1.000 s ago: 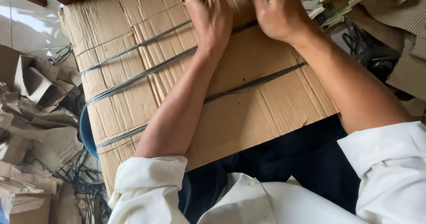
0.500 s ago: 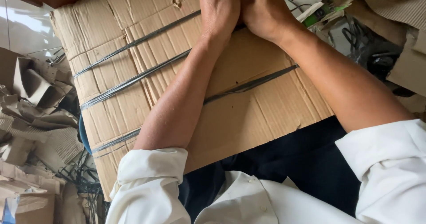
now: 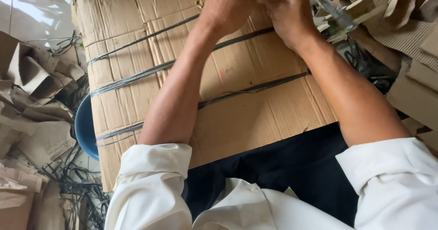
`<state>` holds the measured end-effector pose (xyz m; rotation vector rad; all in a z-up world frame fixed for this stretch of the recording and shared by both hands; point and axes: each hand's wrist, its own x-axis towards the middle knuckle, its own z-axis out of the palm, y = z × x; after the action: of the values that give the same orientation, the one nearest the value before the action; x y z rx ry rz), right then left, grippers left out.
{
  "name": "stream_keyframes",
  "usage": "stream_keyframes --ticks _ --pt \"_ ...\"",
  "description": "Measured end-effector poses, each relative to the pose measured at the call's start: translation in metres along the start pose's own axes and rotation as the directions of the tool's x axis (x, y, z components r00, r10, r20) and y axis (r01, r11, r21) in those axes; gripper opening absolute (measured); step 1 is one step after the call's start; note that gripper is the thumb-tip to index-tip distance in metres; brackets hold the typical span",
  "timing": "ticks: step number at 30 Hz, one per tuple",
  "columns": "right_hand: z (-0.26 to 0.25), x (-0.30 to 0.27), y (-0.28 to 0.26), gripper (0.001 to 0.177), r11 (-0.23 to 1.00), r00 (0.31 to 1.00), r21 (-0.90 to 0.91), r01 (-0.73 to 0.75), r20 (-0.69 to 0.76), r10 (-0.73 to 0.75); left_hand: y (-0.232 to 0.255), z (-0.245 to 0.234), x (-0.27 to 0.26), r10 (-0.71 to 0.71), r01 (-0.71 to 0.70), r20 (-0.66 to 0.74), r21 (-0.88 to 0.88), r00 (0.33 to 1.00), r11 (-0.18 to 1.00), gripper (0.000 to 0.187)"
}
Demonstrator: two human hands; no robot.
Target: Wrapping cardboard around the frame of a wooden chair and securing it with plastic ties
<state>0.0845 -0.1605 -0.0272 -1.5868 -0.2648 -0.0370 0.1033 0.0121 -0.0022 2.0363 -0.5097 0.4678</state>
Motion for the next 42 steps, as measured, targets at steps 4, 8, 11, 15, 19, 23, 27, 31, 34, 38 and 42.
stream_keyframes --ticks 4,8,11,15,19,23,27,31,34,38,42 --pt "0.000 -0.003 -0.011 0.031 0.966 0.993 -0.232 0.114 0.009 -0.115 -0.014 -0.013 -0.011 0.238 -0.257 0.210 0.071 0.948 0.964 0.019" --pt "0.000 0.005 0.005 0.045 0.933 0.941 -0.126 0.337 0.046 -0.334 -0.009 0.006 -0.018 0.033 -0.033 -0.091 0.002 0.995 0.999 0.012" --pt "-0.008 0.006 0.007 0.008 0.787 0.848 -0.332 0.519 0.089 -0.522 -0.022 0.032 -0.004 0.007 0.000 -0.188 0.042 0.982 0.999 0.010" --pt "0.001 -0.014 -0.024 0.036 0.722 0.899 -0.586 0.368 0.028 -0.437 -0.030 0.042 -0.003 0.019 -0.015 -0.091 0.042 0.996 0.999 0.017" --pt "0.007 -0.016 -0.044 0.033 0.524 0.723 -0.599 0.605 0.139 -0.677 -0.022 0.040 -0.002 0.017 -0.020 0.034 0.087 0.999 0.996 0.016" --pt "0.006 -0.009 -0.037 0.044 0.175 0.666 -0.846 0.504 0.251 -0.703 -0.009 0.028 -0.012 0.189 -0.189 0.102 -0.016 0.977 0.982 0.007" --pt "0.015 -0.005 -0.043 0.037 0.229 0.704 -0.832 0.505 0.244 -0.667 -0.002 0.030 -0.013 0.107 -0.102 0.115 -0.049 0.988 0.994 0.021" --pt "0.011 0.003 -0.036 0.042 0.346 0.742 -0.779 0.522 0.215 -0.635 0.006 0.027 -0.011 -0.001 0.023 0.252 -0.083 0.968 0.996 0.011" --pt "0.011 0.005 -0.040 0.058 0.399 0.743 -0.740 0.541 0.198 -0.639 0.013 0.024 -0.010 -0.064 0.090 0.334 -0.064 0.940 0.994 0.008" --pt "0.012 0.002 -0.047 0.053 0.534 0.789 -0.625 0.570 0.235 -0.568 0.005 0.031 -0.014 0.019 0.003 0.283 -0.078 0.959 0.997 0.015" --pt "-0.001 -0.005 -0.041 0.048 0.671 0.844 -0.526 0.522 0.204 -0.496 -0.002 0.031 -0.009 -0.064 0.093 0.174 -0.159 0.983 0.983 0.019"
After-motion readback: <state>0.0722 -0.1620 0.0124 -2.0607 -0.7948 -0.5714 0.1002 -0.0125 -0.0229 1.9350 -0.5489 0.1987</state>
